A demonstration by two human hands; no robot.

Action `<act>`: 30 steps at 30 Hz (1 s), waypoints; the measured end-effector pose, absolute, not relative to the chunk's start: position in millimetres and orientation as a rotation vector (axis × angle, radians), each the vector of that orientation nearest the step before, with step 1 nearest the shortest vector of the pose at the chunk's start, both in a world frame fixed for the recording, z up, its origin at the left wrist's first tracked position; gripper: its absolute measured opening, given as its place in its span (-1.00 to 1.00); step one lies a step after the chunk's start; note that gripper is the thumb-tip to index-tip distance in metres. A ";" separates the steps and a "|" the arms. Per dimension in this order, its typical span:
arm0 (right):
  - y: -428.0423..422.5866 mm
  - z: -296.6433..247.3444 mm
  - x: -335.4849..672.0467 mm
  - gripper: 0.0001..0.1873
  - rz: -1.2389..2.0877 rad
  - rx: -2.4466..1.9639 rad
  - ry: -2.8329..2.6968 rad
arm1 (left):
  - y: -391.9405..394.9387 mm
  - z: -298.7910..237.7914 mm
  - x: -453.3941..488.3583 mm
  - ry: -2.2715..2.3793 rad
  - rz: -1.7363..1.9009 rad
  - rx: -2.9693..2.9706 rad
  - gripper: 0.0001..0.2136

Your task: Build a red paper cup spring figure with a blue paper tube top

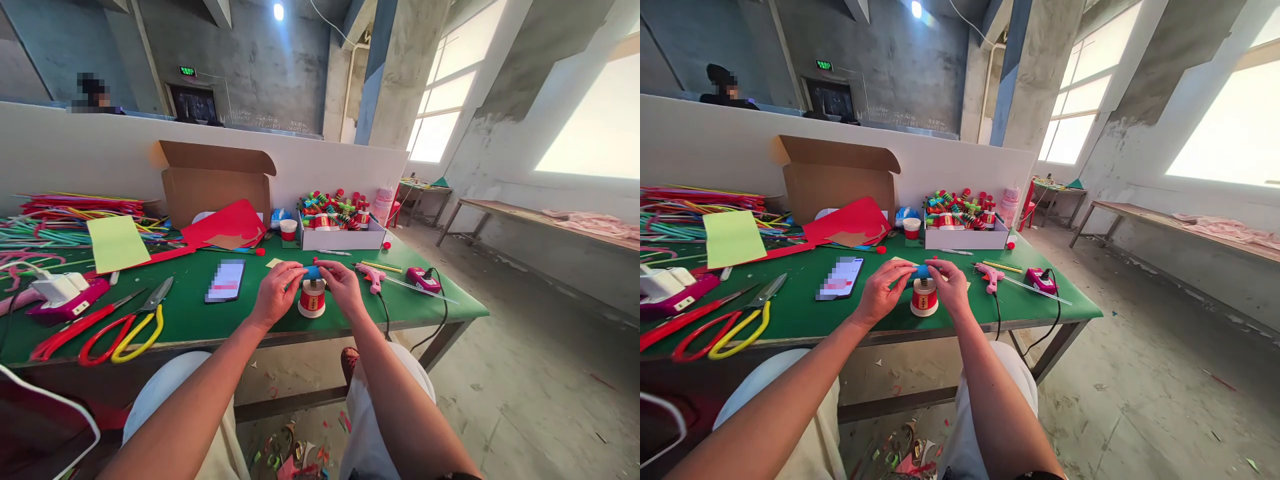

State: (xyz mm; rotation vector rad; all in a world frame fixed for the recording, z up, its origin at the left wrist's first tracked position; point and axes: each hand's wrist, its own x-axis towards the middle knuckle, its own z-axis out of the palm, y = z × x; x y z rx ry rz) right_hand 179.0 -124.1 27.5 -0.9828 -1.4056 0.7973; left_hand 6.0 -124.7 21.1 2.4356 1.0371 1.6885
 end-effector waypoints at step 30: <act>-122.2 24.1 180.5 -0.71 0.754 -0.995 -1.441 | -124.7 20.9 5.9 1.007 1.683 2.463 -0.81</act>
